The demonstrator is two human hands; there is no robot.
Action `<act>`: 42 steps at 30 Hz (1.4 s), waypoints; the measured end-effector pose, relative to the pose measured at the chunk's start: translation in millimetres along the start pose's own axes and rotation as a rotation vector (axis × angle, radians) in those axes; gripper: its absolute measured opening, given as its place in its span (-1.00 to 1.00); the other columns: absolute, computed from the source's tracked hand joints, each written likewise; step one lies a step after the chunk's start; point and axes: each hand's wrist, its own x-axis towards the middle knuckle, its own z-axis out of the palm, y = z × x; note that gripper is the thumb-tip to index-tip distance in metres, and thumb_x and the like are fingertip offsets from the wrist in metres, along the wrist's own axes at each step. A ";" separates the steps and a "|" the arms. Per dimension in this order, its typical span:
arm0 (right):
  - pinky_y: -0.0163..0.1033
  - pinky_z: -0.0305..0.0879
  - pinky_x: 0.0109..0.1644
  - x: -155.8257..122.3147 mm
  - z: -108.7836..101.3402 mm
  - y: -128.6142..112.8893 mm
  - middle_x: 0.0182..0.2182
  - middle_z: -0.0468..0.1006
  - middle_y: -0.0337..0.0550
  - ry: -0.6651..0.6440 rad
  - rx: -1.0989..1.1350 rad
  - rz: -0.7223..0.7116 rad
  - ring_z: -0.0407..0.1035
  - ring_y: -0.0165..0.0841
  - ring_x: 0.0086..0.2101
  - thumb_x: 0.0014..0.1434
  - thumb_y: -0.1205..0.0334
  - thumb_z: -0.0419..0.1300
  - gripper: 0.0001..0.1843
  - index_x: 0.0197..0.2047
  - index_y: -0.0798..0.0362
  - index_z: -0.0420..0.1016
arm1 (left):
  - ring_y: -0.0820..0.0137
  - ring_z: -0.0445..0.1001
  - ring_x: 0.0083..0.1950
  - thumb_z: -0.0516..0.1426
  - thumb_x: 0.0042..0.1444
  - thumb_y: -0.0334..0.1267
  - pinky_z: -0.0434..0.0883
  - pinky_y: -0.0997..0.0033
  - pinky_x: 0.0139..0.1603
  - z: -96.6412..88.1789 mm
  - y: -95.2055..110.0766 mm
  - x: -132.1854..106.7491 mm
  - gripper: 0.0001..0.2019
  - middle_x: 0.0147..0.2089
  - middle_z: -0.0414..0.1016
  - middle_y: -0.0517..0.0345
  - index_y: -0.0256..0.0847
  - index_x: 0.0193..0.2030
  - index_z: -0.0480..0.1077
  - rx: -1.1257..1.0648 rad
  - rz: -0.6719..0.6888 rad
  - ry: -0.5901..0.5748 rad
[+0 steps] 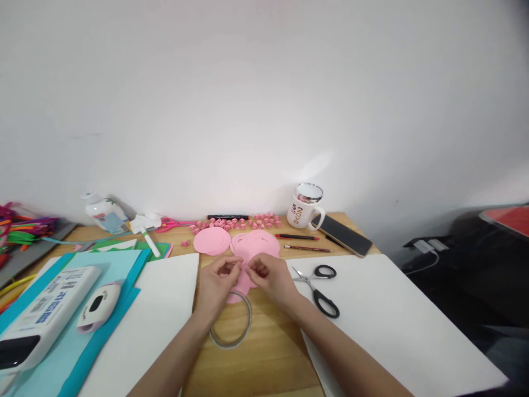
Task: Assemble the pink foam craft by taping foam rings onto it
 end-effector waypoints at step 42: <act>-0.17 0.23 -0.13 -62.8 -115.8 9.3 -0.13 0.43 0.04 -0.320 -0.837 0.235 0.32 -0.17 -0.13 -0.11 0.50 0.04 -0.51 -0.06 0.06 0.38 | 0.79 -0.13 -0.85 0.26 -0.19 -0.27 0.25 0.60 -0.71 -20.3 13.4 6.5 -0.80 -0.77 0.26 0.49 -0.26 -0.41 0.35 -0.744 -0.358 -0.264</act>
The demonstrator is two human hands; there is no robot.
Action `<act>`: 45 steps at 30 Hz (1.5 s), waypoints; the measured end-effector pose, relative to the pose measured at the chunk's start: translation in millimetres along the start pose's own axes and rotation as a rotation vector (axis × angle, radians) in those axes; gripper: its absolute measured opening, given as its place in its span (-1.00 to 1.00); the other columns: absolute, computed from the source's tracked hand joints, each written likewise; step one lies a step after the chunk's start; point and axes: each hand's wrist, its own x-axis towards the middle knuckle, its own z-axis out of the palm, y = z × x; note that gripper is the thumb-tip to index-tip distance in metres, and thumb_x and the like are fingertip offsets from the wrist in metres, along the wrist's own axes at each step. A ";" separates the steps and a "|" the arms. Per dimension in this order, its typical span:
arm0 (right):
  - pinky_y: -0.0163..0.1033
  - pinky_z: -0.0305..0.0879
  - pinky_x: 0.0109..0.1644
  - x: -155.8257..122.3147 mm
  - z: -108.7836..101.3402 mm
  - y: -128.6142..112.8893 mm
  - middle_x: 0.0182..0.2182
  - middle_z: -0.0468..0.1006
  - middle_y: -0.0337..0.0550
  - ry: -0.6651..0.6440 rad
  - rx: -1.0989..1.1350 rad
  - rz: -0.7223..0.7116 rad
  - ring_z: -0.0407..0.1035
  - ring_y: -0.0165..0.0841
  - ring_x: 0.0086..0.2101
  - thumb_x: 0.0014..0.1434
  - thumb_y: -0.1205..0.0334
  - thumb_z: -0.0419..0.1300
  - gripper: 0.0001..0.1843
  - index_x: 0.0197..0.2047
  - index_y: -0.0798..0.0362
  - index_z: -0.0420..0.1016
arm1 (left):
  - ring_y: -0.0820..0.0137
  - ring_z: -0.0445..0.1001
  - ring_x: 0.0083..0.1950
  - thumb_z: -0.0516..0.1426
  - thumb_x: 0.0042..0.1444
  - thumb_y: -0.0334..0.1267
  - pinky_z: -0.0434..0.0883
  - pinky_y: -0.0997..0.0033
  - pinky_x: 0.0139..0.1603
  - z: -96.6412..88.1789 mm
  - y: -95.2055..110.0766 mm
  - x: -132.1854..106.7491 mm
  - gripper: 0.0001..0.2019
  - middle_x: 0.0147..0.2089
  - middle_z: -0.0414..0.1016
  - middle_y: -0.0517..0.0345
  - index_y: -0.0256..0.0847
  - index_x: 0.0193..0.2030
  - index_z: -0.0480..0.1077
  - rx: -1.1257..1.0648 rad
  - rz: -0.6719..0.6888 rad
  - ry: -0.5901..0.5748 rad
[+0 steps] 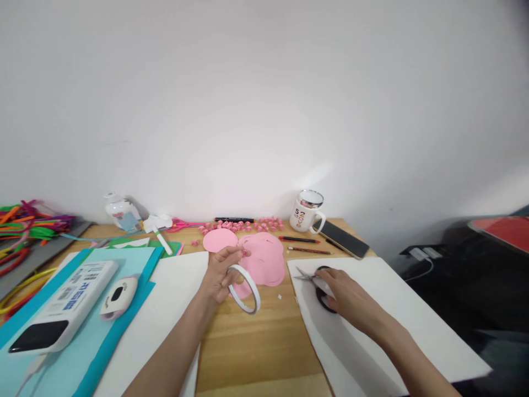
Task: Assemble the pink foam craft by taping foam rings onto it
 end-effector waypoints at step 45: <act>-0.07 0.22 0.06 -5.1 -22.4 -103.8 -0.26 0.54 -0.10 0.285 0.912 -0.539 0.21 -0.21 0.05 0.00 0.36 0.22 -0.69 -0.14 -0.02 0.36 | 0.84 -0.03 -0.83 0.29 -0.21 -0.30 -0.06 0.69 -0.85 0.6 -0.2 -0.8 -0.80 -0.36 0.56 0.08 -0.35 -0.43 0.42 0.164 -0.019 -0.109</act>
